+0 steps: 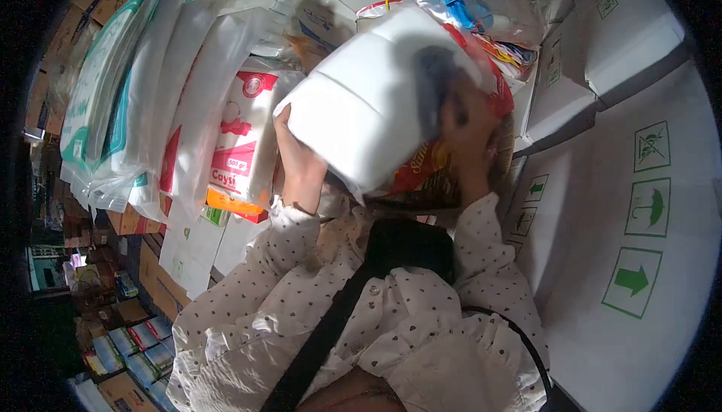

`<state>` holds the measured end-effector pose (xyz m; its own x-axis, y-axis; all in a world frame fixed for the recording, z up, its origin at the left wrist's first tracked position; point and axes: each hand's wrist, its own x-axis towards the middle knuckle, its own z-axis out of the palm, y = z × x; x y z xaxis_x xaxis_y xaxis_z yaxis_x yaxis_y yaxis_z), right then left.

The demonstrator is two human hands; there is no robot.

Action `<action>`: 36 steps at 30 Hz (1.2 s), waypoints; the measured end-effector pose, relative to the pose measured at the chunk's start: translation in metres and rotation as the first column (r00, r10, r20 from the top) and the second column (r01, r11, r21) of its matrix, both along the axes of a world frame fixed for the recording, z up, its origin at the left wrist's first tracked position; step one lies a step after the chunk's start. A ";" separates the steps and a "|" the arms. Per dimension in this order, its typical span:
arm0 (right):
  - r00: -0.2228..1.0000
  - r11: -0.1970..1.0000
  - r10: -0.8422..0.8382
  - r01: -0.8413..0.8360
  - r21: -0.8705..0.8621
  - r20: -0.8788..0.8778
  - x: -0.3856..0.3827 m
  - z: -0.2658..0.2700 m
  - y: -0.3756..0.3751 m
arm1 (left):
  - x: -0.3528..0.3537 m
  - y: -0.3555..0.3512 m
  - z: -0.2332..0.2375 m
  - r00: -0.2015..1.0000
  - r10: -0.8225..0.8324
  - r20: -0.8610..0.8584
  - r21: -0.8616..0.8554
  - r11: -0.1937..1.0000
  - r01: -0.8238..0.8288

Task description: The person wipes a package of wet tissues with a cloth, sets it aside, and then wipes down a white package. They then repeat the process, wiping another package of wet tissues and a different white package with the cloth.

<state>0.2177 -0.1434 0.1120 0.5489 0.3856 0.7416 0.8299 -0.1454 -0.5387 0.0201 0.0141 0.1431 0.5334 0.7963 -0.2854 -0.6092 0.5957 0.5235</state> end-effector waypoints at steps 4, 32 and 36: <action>0.978 0.991 -0.070 0.091 0.098 -0.198 0.050 0.019 0.016 | -0.012 -0.007 -0.003 0.998 -0.039 -0.040 0.103 0.994 0.043; 0.644 0.970 0.159 0.039 0.239 -0.749 0.036 -0.034 0.013 | -0.069 -0.033 0.135 0.943 0.223 -0.245 0.794 0.605 0.063; 0.642 1.000 -0.005 0.008 0.000 -0.766 0.055 -0.064 0.017 | -0.081 -0.030 0.162 0.941 0.308 -0.139 0.720 0.684 -0.117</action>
<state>0.2729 -0.1259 0.0479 0.9241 0.3782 0.0557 0.1191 -0.1466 -0.9820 -0.0613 -0.0154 0.3050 0.3185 0.8975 0.3051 -0.4774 -0.1262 0.8696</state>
